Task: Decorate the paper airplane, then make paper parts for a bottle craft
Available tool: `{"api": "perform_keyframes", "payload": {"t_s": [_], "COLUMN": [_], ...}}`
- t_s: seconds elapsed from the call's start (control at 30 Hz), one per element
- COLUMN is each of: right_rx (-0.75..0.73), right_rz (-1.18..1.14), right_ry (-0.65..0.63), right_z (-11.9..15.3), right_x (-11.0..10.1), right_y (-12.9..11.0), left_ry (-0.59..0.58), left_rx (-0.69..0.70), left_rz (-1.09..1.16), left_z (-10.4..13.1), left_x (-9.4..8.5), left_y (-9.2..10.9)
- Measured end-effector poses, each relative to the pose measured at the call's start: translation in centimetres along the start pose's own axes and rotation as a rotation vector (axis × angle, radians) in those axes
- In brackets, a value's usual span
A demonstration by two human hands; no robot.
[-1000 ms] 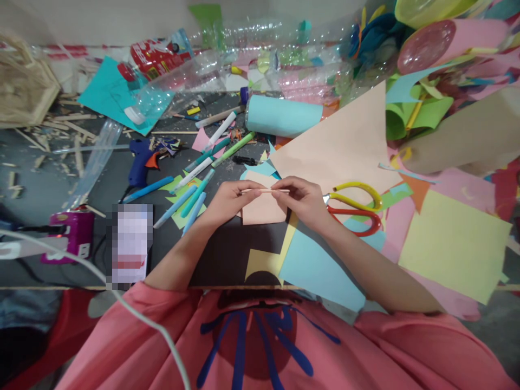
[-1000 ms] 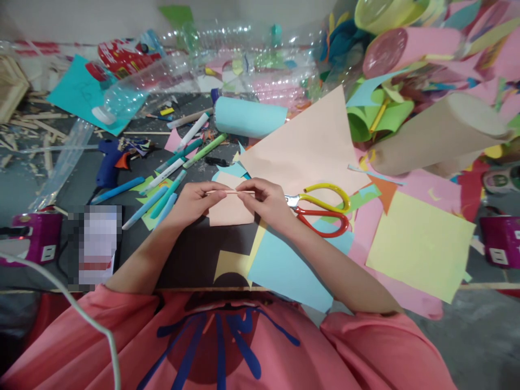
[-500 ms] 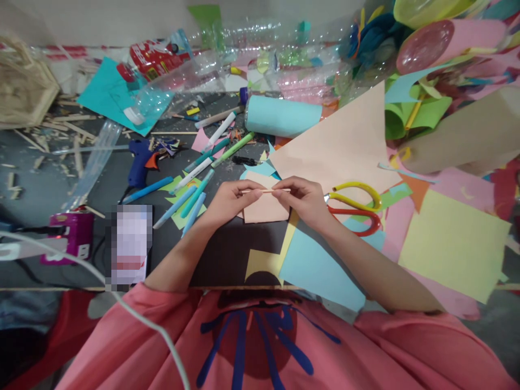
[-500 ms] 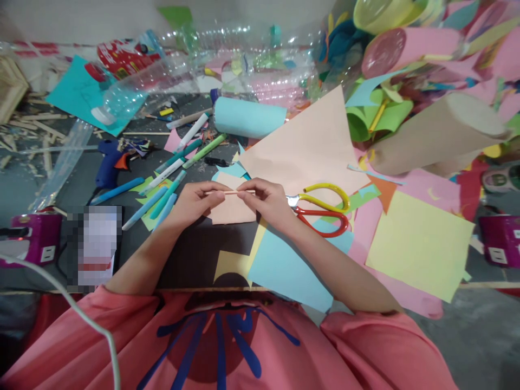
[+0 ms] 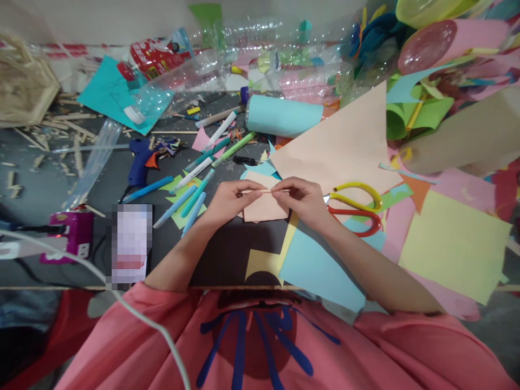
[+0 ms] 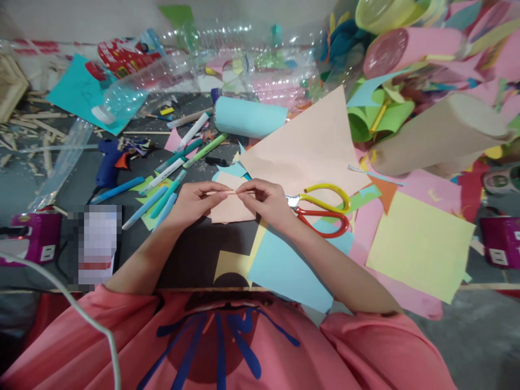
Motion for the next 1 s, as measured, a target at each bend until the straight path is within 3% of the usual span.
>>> {"api": "perform_keyframes", "payload": {"t_s": [0.23, 0.53, 0.8, 1.0], "right_rx": [0.017, -0.012, -0.061, -0.019], "right_rz": [0.003, 0.025, 0.031, 0.032], "right_ry": [0.008, 0.069, 0.015, 0.013], "right_z": [-0.08, -0.01, -0.11, -0.14], "right_x": [-0.13, -0.43, -0.14, -0.14], "right_y": [0.5, 0.18, -0.09, 0.28], "left_ry": [0.033, 0.048, 0.067, 0.089], "left_rx": [0.052, 0.001, 0.024, 0.024], "left_rz": [0.034, -0.016, 0.046, 0.062], "left_z": [-0.15, -0.28, -0.23, -0.18], "left_x": [-0.17, -0.14, -0.12, -0.19], "left_y": [0.01, -0.08, -0.08, -0.46]}}
Point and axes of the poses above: each hand's wrist, its own z-axis away from the middle knuckle, its own x-axis out of the palm, y = z × x, the point moved 7 cm from there along -z, towards the middle knuckle, and after that the axes turned 14 degrees about y, right-handed, at the moved point
